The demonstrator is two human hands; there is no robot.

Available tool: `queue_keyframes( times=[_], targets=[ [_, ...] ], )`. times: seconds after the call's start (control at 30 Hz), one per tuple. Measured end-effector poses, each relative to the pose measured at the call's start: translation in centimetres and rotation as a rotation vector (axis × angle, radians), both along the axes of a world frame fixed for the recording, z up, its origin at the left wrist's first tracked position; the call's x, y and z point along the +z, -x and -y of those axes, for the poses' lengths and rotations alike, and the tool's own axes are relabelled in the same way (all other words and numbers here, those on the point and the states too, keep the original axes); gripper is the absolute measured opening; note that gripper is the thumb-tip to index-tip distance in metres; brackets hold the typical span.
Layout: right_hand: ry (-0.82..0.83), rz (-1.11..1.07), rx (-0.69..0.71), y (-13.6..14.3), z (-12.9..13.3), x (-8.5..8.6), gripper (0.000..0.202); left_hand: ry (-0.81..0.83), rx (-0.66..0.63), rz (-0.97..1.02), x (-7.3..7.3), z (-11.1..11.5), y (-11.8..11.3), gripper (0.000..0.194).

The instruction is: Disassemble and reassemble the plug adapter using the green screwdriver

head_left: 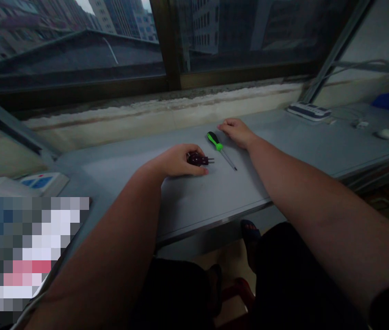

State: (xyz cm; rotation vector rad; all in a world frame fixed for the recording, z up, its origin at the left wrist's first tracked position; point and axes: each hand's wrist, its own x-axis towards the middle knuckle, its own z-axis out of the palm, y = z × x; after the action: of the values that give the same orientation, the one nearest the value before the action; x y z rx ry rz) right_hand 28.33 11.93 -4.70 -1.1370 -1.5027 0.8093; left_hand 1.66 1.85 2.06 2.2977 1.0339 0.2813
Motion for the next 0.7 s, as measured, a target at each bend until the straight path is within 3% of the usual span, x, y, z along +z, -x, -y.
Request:
queue_keyframes(
  times=[0.4, 0.5, 0.6, 0.7],
  targets=[
    [0.010, -0.096, 0.063, -0.9, 0.4, 0.2, 0.041, -0.051, -0.003, -0.028, 0.0, 0.6, -0.8, 0.059],
    [0.017, -0.040, 0.051, -0.8, 0.8, 0.4, 0.042, -0.090, 0.002, -0.048, -0.2, 0.8, -0.9, 0.055],
    [-0.002, 0.080, 0.043, -0.1, 1.1, 0.5, 0.030, -0.100, 0.016, -0.053, -0.4, 0.7, -1.2, 0.048],
    [-0.025, 0.241, 0.097, 0.8, 1.3, 0.5, 0.027, -0.112, 0.031, -0.073, -0.5, 0.6, -1.5, 0.041]
  ],
)
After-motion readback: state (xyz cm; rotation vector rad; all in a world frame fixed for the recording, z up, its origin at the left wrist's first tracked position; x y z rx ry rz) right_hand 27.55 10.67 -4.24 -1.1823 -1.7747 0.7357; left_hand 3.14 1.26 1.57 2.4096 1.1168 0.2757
